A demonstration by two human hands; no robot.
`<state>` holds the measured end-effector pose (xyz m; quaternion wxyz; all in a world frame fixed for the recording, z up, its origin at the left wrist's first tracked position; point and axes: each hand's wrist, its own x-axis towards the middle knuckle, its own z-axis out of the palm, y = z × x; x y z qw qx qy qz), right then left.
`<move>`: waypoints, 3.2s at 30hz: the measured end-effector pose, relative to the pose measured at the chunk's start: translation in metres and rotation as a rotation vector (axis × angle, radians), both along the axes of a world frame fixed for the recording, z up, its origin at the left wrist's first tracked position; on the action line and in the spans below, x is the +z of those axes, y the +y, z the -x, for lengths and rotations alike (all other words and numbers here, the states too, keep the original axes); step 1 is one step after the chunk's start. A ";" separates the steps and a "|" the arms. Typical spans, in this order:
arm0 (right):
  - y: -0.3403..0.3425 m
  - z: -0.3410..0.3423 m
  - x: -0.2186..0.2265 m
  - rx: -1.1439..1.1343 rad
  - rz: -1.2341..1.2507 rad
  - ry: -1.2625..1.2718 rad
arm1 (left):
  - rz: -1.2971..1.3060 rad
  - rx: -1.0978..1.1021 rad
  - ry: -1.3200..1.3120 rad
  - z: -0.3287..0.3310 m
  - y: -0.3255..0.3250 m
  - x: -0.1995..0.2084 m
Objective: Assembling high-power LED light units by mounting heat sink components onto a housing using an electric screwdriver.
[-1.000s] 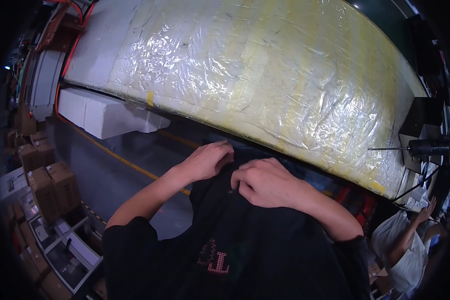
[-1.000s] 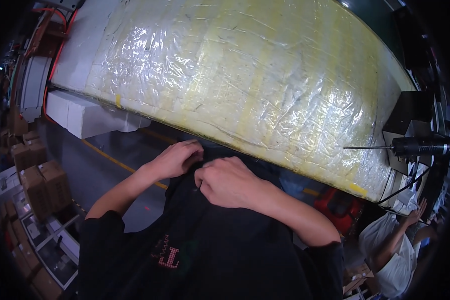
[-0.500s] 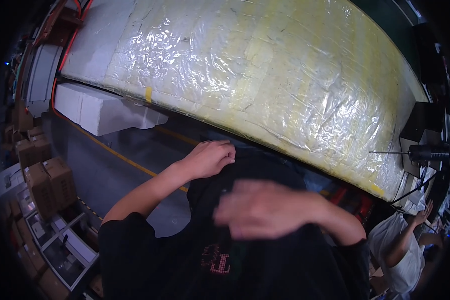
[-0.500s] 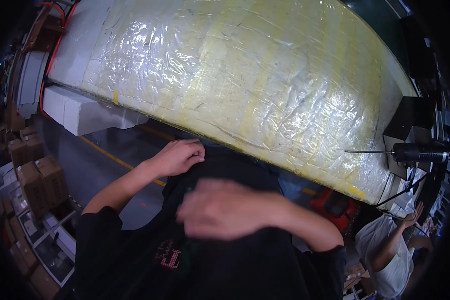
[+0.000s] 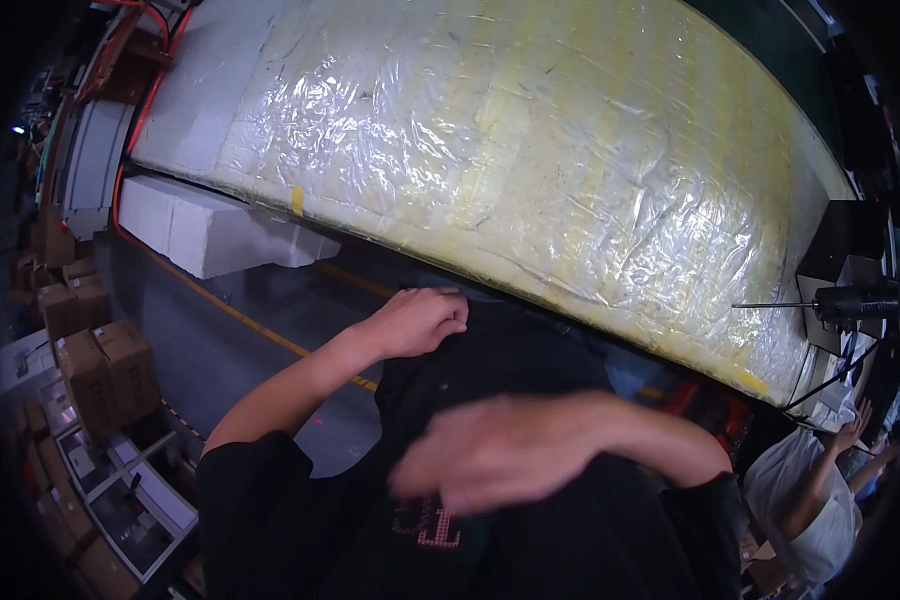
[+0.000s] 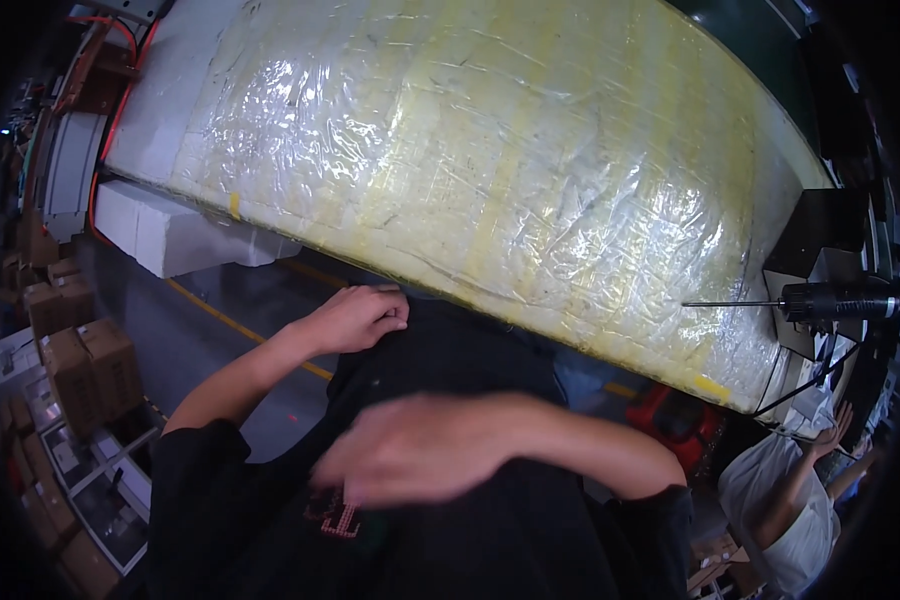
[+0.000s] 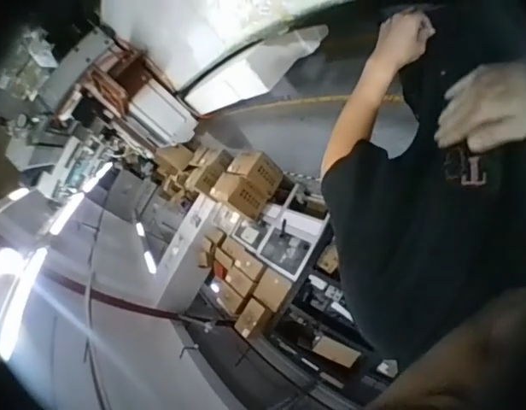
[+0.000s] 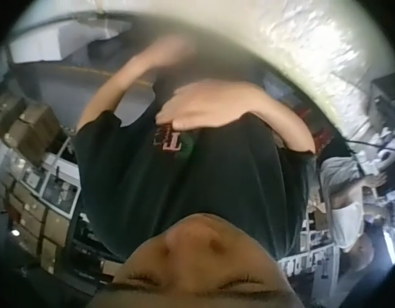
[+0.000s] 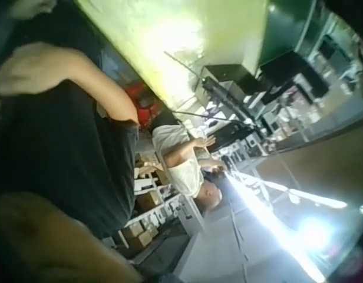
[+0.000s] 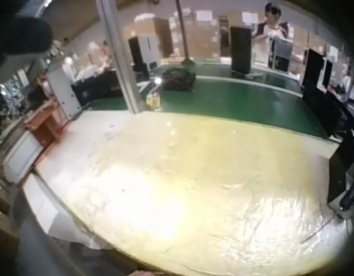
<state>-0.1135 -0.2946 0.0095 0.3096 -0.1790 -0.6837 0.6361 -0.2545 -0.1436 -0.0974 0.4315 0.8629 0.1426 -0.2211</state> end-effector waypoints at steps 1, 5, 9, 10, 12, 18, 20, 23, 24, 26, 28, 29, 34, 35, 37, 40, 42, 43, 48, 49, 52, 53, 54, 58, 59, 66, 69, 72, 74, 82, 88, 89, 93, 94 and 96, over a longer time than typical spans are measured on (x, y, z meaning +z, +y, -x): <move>-0.006 -0.002 -0.029 -0.195 -0.019 -0.211 | -0.003 -0.010 -0.015 0.001 -0.002 0.002; 0.026 -0.032 -0.049 -0.175 0.561 -1.079 | -0.019 -0.007 -0.042 0.004 0.000 -0.008; 0.010 -0.011 -0.014 0.057 0.004 -0.128 | 0.005 -0.006 -0.052 0.003 -0.001 -0.005; -0.001 -0.004 0.005 0.023 0.027 0.025 | 0.031 -0.018 0.002 0.001 0.000 -0.001; -0.008 0.000 0.014 -0.001 0.051 0.188 | 0.029 0.001 0.015 -0.001 0.001 0.002; 0.014 -0.023 -0.065 -0.192 0.067 -0.716 | 0.008 -0.005 -0.037 0.001 -0.004 -0.004; 0.011 -0.032 -0.085 -0.327 0.170 -0.789 | -0.002 0.004 -0.040 -0.002 -0.001 -0.005; -0.002 -0.025 -0.062 -0.564 0.122 -0.590 | -0.033 -0.020 -0.049 0.001 0.000 -0.002; -0.007 -0.024 -0.057 -0.694 -0.007 -0.388 | 0.004 -0.021 -0.053 0.002 0.002 -0.002; -0.002 -0.021 -0.029 -0.436 0.022 -0.453 | 0.048 -0.031 -0.056 0.002 0.002 -0.001; -0.008 -0.011 -0.019 -0.124 0.052 -0.179 | 0.046 -0.042 0.082 -0.004 0.000 0.005; -0.016 -0.005 -0.018 -0.066 0.050 0.155 | 0.046 -0.050 0.078 -0.006 0.001 0.003; -0.045 -0.017 0.055 -0.327 -0.070 0.173 | 0.002 -0.042 -0.002 -0.002 0.001 0.020; -0.032 0.016 0.044 -0.844 -0.445 0.295 | 0.004 -0.042 0.000 -0.002 0.003 0.024; -0.049 -0.021 0.030 -0.141 -0.170 -0.055 | -0.037 0.076 -0.011 0.003 0.008 0.035; -0.031 -0.037 -0.028 -0.363 -0.061 -0.541 | -0.113 -0.008 -0.084 0.000 0.020 0.046; -0.030 -0.037 -0.055 -0.527 0.357 -0.905 | -0.117 -0.087 -0.038 0.001 0.026 0.071; -0.025 -0.035 -0.051 -0.582 0.289 -0.807 | -0.114 -0.172 0.006 -0.003 0.031 0.083; 0.004 0.036 -0.040 -0.141 -0.042 0.154 | 0.159 -0.246 -0.177 -0.024 0.061 0.153; 0.008 0.038 -0.026 -0.091 0.030 0.176 | 0.204 -0.204 -0.180 -0.028 0.065 0.169; -0.001 -0.007 0.010 -0.364 0.111 0.224 | 0.180 -0.005 -0.432 -0.056 0.084 0.175; -0.009 -0.021 0.017 -0.528 0.189 0.209 | 0.125 0.112 -0.535 -0.065 0.092 0.174; -0.017 -0.030 0.013 -0.806 0.098 0.156 | 0.140 0.260 -0.542 -0.081 0.102 0.162; -0.044 -0.052 -0.025 -1.610 -0.042 0.059 | -0.117 0.418 -0.807 -0.179 0.152 0.122; -0.048 -0.055 -0.035 -1.726 -0.064 0.025 | -0.145 0.495 -0.880 -0.208 0.168 0.105; -0.084 -0.026 -0.073 -1.875 -0.363 -0.581 | -0.744 0.604 -0.972 -0.360 0.292 0.089; -0.077 -0.011 -0.085 -1.830 -0.526 -0.789 | -1.043 0.726 -0.684 -0.397 0.338 0.077; -0.073 -0.004 -0.062 -1.917 -0.607 -0.741 | -1.051 0.797 -0.344 -0.431 0.342 0.075; -0.075 0.003 -0.066 -1.998 -0.570 -0.636 | -0.937 0.759 -0.299 -0.441 0.341 0.077; -0.079 -0.006 -0.063 -1.968 -0.461 -0.591 | -0.113 0.812 -0.613 -0.419 0.363 0.091; -0.054 -0.076 -0.052 -1.991 -0.532 -0.483 | 1.128 0.635 -0.745 -0.350 0.235 0.152; -0.052 -0.095 -0.031 -1.968 -0.554 -0.619 | 1.149 0.505 -0.804 -0.335 0.214 0.158; -0.049 -0.179 -0.003 -2.095 -0.686 -0.612 | 1.190 0.294 -0.722 -0.330 0.114 0.163; -0.040 -0.201 0.014 -2.033 -0.775 -0.618 | 1.147 0.305 -0.687 -0.342 0.098 0.144; -0.044 -0.225 0.022 -2.002 -0.804 -0.827 | 1.089 0.308 -0.610 -0.333 0.045 0.141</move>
